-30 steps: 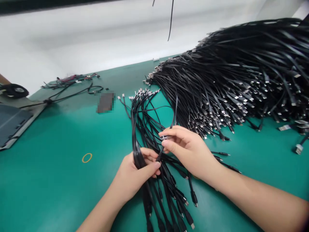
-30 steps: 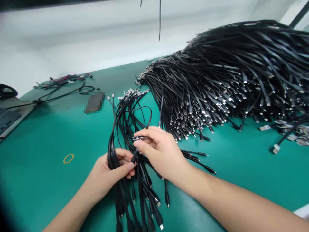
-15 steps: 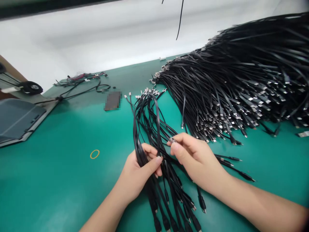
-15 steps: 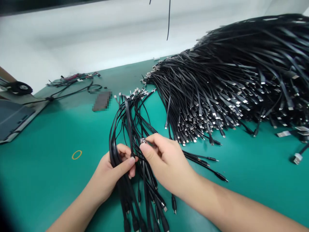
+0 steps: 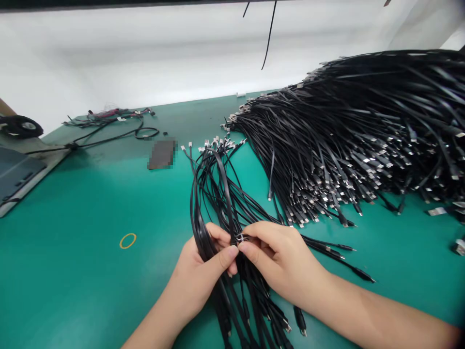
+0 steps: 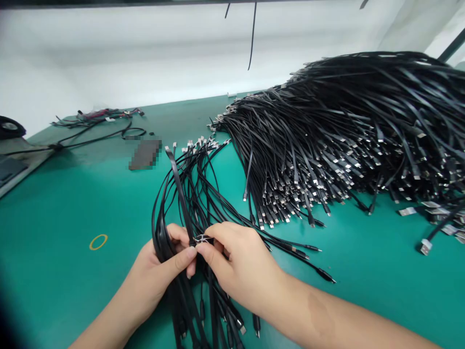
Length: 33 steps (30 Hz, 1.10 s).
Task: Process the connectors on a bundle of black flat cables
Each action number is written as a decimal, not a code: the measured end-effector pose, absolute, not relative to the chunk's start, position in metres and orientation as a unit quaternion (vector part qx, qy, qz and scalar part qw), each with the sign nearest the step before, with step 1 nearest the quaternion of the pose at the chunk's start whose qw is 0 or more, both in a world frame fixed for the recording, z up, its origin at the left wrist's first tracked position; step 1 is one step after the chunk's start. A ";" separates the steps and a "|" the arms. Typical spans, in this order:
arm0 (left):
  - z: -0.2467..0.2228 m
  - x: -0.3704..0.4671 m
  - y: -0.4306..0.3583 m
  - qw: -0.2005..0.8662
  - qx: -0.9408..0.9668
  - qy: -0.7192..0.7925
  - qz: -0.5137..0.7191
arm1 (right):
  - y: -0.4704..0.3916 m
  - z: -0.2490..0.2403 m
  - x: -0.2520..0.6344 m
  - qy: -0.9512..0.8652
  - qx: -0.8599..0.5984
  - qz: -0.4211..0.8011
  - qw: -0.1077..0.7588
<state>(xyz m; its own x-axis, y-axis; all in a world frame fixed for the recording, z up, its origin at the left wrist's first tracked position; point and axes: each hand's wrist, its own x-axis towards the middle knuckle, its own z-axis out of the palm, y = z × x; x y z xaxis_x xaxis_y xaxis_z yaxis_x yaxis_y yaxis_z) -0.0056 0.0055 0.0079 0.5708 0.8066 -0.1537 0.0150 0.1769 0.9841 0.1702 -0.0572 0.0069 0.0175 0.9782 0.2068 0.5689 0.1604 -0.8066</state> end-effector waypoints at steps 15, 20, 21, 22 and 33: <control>0.006 -0.004 0.006 0.670 0.566 0.374 0.302 | -0.058 0.007 0.168 -0.652 -0.595 0.254 0.397; 0.005 -0.005 0.007 0.669 0.571 0.371 0.299 | -0.058 0.007 0.168 -0.647 -0.594 0.270 0.394; 0.005 -0.005 0.007 0.669 0.569 0.373 0.299 | -0.058 0.008 0.168 -0.647 -0.594 0.272 0.394; 0.006 -0.004 0.007 0.671 0.565 0.375 0.299 | -0.058 0.008 0.168 -0.646 -0.595 0.273 0.393; 0.010 -0.003 0.006 0.676 0.562 0.371 0.301 | -0.057 0.010 0.168 -0.631 -0.599 0.283 0.403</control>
